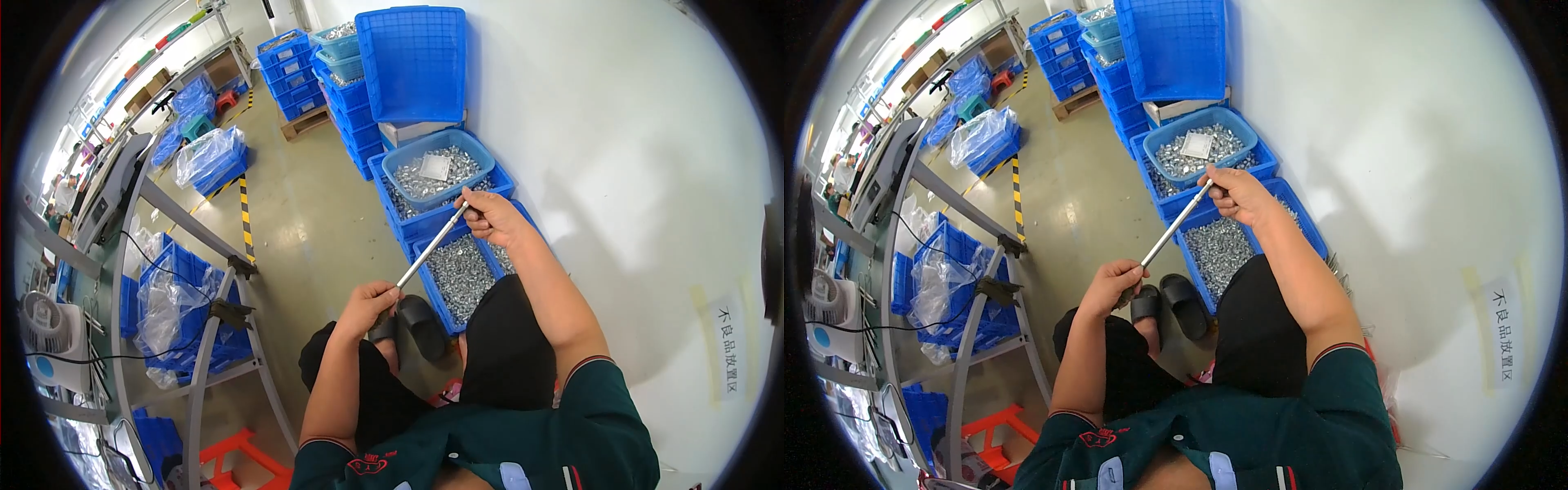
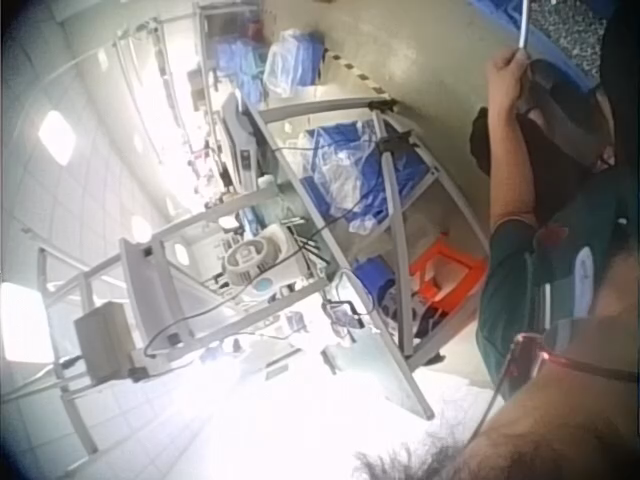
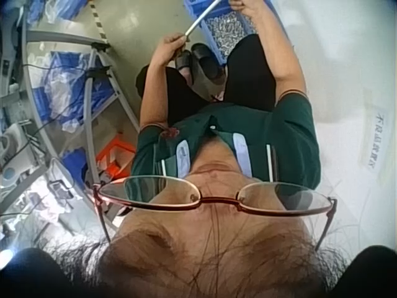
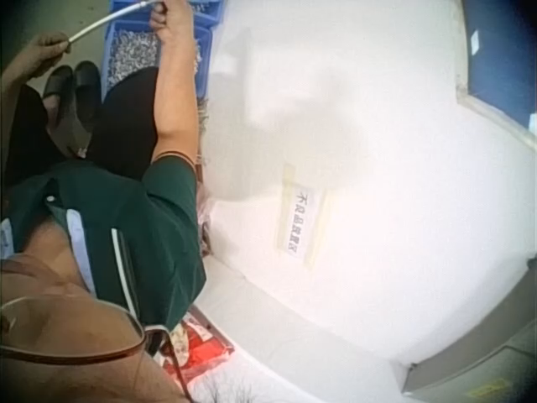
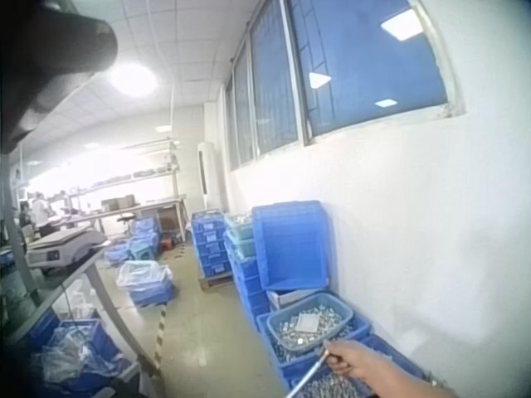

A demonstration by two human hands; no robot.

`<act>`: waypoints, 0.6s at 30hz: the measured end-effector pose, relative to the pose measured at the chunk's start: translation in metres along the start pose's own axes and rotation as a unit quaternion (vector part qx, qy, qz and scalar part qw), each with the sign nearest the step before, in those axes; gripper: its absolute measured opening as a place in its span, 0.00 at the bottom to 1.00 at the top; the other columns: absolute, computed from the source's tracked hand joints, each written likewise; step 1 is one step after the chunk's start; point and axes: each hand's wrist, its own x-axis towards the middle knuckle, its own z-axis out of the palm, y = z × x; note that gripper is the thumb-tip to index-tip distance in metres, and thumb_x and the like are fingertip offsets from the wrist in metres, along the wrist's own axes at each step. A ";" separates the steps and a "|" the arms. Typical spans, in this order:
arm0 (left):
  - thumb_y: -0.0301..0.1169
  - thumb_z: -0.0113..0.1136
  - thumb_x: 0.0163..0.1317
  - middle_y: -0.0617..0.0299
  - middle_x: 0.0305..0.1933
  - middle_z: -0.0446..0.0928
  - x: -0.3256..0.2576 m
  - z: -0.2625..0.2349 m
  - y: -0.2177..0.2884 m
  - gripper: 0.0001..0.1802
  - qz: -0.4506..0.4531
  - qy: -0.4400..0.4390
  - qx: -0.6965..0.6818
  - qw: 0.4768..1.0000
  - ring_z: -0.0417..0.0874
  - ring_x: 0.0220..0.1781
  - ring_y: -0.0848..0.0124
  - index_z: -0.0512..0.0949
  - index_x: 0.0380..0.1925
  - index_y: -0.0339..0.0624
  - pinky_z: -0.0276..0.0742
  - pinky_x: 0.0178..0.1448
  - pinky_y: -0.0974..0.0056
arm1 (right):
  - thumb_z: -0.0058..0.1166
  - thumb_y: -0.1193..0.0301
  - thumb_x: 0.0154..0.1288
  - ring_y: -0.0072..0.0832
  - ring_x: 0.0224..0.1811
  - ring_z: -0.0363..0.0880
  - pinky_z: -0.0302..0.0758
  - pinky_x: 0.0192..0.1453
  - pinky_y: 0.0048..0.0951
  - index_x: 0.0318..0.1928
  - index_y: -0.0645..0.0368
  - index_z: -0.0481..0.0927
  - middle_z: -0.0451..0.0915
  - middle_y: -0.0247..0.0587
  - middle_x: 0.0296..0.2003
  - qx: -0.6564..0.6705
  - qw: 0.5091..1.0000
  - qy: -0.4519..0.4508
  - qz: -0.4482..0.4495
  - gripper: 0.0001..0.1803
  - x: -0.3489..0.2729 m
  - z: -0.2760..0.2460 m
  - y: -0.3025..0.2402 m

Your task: Inspecting and manually fitting small metal studs onto a long metal rod in a factory setting.

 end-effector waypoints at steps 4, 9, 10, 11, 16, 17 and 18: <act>0.33 0.53 0.60 0.66 0.21 0.71 0.000 -0.001 -0.004 0.12 -0.002 0.018 0.001 1.000 0.69 0.24 0.79 0.77 0.31 0.33 0.63 0.31 0.74 | 0.47 0.55 0.65 0.12 0.12 0.54 0.48 0.13 0.14 0.37 0.60 0.77 0.65 0.27 0.16 -0.071 0.997 -0.009 -0.003 0.19 -0.005 0.019 0.003; 0.35 0.52 0.61 0.66 0.20 0.71 0.013 0.001 -0.011 0.12 0.003 0.031 0.003 1.000 0.67 0.20 0.80 0.77 0.31 0.35 0.60 0.24 0.74 | 0.54 0.59 0.60 0.17 0.15 0.63 0.57 0.17 0.20 0.33 0.62 0.78 0.71 0.33 0.19 -0.336 0.940 0.060 -0.030 0.16 0.002 0.004 0.013; 0.36 0.51 0.62 0.67 0.19 0.70 0.016 0.003 -0.012 0.12 -0.009 0.039 0.004 0.999 0.65 0.16 0.80 0.76 0.32 0.37 0.58 0.20 0.74 | 0.57 0.62 0.55 0.22 0.18 0.69 0.65 0.22 0.25 0.31 0.64 0.78 0.75 0.38 0.22 -0.433 0.892 0.107 -0.075 0.15 0.000 0.002 0.015; 0.37 0.50 0.63 0.67 0.19 0.69 0.020 0.007 -0.013 0.13 -0.021 0.046 0.004 0.999 0.63 0.13 0.80 0.75 0.33 0.38 0.55 0.15 0.74 | 0.58 0.62 0.54 0.23 0.20 0.71 0.67 0.25 0.26 0.31 0.64 0.78 0.76 0.39 0.23 -0.458 0.874 0.120 -0.108 0.15 -0.001 0.000 0.016; 0.37 0.49 0.63 0.67 0.19 0.68 0.050 0.031 -0.010 0.12 -0.055 0.008 -0.037 0.998 0.63 0.12 0.79 0.74 0.33 0.38 0.56 0.14 0.73 | 0.59 0.71 0.49 0.33 0.33 0.75 0.72 0.38 0.30 0.37 0.53 0.80 0.73 0.38 0.30 -0.556 0.787 0.088 -0.251 0.11 -0.012 0.005 0.030; 0.37 0.49 0.63 0.66 0.18 0.68 0.056 0.036 -0.012 0.12 -0.053 -0.009 -0.048 0.997 0.63 0.12 0.78 0.74 0.33 0.38 0.56 0.14 0.72 | 0.59 0.73 0.49 0.31 0.33 0.75 0.72 0.37 0.29 0.38 0.53 0.79 0.72 0.37 0.32 -0.593 0.749 0.066 -0.287 0.12 -0.014 0.007 0.034; 0.37 0.49 0.63 0.66 0.18 0.68 0.062 0.042 -0.014 0.12 -0.058 -0.010 -0.049 0.997 0.63 0.12 0.78 0.74 0.33 0.38 0.56 0.14 0.72 | 0.59 0.75 0.50 0.30 0.32 0.74 0.72 0.36 0.27 0.38 0.54 0.79 0.72 0.37 0.35 -0.627 0.708 0.043 -0.323 0.12 -0.017 0.007 0.038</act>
